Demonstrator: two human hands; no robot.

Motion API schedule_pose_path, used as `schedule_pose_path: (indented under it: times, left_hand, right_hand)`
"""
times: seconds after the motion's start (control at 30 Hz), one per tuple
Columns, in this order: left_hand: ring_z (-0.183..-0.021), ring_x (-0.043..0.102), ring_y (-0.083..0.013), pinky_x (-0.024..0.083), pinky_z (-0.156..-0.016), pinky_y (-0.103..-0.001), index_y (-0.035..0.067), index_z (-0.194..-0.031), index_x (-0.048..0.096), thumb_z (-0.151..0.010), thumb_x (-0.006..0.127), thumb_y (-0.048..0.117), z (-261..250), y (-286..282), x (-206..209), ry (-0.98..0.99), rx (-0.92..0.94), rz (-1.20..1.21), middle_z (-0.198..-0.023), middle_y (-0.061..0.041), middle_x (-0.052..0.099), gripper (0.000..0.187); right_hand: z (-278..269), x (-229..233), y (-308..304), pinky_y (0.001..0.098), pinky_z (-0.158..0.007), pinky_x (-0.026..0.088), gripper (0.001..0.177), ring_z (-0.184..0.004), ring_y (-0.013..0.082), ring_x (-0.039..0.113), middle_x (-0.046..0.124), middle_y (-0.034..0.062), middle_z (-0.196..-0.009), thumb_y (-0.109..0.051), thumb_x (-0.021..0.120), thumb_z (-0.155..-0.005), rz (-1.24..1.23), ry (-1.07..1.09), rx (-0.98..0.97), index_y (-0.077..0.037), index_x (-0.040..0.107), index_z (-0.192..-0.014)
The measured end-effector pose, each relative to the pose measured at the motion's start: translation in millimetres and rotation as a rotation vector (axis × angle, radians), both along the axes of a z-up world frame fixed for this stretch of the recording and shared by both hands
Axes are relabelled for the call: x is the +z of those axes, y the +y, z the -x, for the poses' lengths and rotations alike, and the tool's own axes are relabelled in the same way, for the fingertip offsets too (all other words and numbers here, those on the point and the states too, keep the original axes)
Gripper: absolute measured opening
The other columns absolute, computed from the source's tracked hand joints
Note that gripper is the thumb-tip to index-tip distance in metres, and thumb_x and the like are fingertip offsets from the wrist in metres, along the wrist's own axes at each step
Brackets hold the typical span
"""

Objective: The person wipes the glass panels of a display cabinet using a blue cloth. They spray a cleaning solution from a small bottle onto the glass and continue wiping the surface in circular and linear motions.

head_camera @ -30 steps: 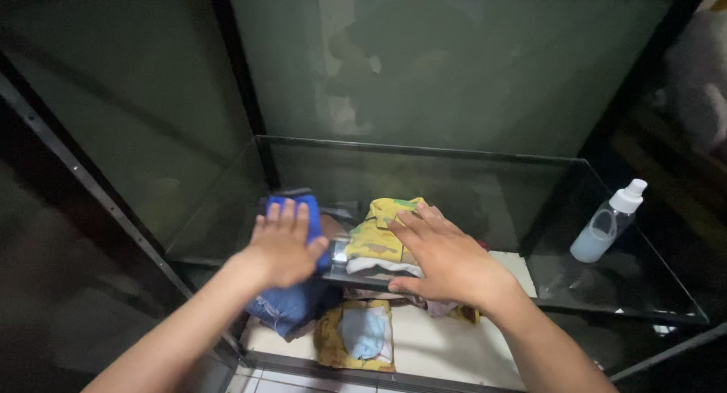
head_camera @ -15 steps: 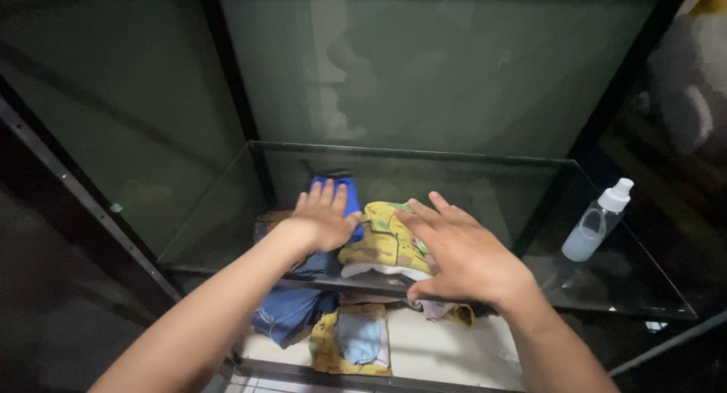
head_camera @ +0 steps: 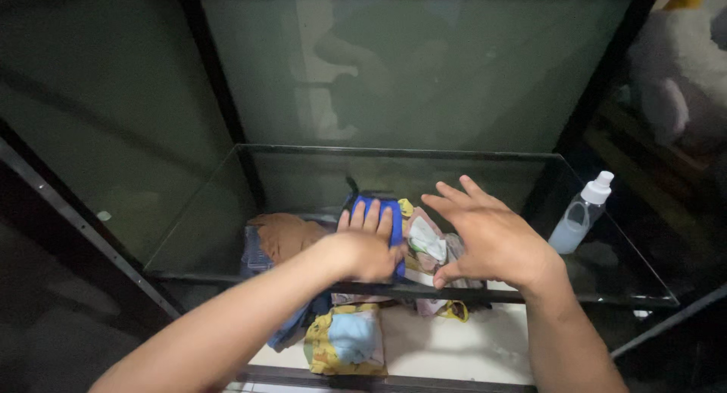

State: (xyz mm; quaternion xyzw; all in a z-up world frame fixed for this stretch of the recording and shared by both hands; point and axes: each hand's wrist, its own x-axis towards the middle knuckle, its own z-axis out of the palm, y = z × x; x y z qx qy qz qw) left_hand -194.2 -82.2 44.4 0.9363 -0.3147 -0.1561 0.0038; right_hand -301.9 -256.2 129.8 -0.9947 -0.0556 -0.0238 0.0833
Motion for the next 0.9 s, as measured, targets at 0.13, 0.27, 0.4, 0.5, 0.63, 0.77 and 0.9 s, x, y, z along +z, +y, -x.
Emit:
schedule_pose_path:
  times: [0.13,0.27,0.4,0.5,0.63,0.77,0.9]
  left_hand:
    - [-0.158,-0.007,-0.0392,0.003,-0.127,-0.052,0.008,-0.164,-0.001,-0.102,0.024,0.06,-56,-7,2,-0.007,0.096,0.013,-0.171,-0.02,-0.009,0.085]
    - [-0.16,-0.004,-0.0384,0.005,-0.128,-0.052,0.008,-0.165,0.003,-0.102,0.026,0.061,-71,30,0,-0.052,0.215,0.03,-0.172,-0.019,-0.005,0.085]
    - [-0.159,-0.004,-0.0394,0.004,-0.128,-0.052,0.005,-0.165,0.001,-0.103,0.029,0.06,-36,65,-3,-0.039,0.264,-0.038,-0.172,-0.022,-0.006,0.088]
    - [-0.158,-0.007,-0.0421,0.002,-0.127,-0.053,0.003,-0.164,-0.003,-0.104,0.026,0.058,-8,65,3,-0.007,0.196,-0.066,-0.171,-0.022,-0.009,0.086]
    - [-0.158,-0.009,-0.0444,0.0,-0.127,-0.055,0.002,-0.163,-0.003,-0.104,0.028,0.056,4,27,-1,0.022,0.019,-0.04,-0.171,-0.023,-0.01,0.086]
    - [-0.158,-0.003,-0.0435,0.005,-0.127,-0.055,0.006,-0.164,0.003,-0.103,0.028,0.059,-44,-24,-16,-0.038,-0.038,0.03,-0.172,-0.022,-0.005,0.085]
    - [-0.159,-0.001,-0.0382,0.005,-0.128,-0.055,0.012,-0.166,0.005,-0.101,0.032,0.064,-125,-45,-23,-0.081,0.175,0.042,-0.173,-0.016,-0.003,0.087]
  right_hand:
    - [8,5,10,0.0422,-0.121,0.027,0.127,-0.154,0.0325,0.016,0.031,0.0086,-0.166,-0.04,0.103,-0.04,0.016,0.056,-0.011,-0.023,0.047,-0.152]
    - [11,10,14,0.0421,-0.123,0.024,0.125,-0.155,0.0322,0.014,0.03,0.0088,-0.167,-0.04,0.103,-0.042,0.075,0.107,-0.017,-0.024,0.046,-0.152]
    - [11,4,1,0.0425,-0.122,0.026,0.122,-0.154,0.0339,0.015,0.032,0.0104,-0.166,-0.04,0.105,-0.043,0.007,0.07,0.04,-0.024,0.049,-0.151]
    - [6,-2,-5,0.0428,-0.122,0.025,0.122,-0.154,0.0348,0.016,0.033,0.0126,-0.165,-0.041,0.102,-0.041,-0.009,0.042,0.069,-0.023,0.05,-0.15]
    - [-5,-12,-2,0.0426,-0.121,0.025,0.128,-0.154,0.0348,0.016,0.032,0.013,-0.166,-0.044,0.102,-0.041,0.001,0.062,0.072,-0.02,0.045,-0.153]
    - [-5,-15,2,0.041,-0.122,0.023,0.132,-0.154,0.0342,0.016,0.033,0.0126,-0.165,-0.042,0.102,-0.041,0.015,0.081,0.093,-0.02,0.04,-0.156]
    - [-3,-14,4,0.0417,-0.122,0.024,0.13,-0.154,0.0364,0.015,0.033,0.0124,-0.166,-0.043,0.101,-0.043,0.046,0.081,0.102,-0.017,0.04,-0.155]
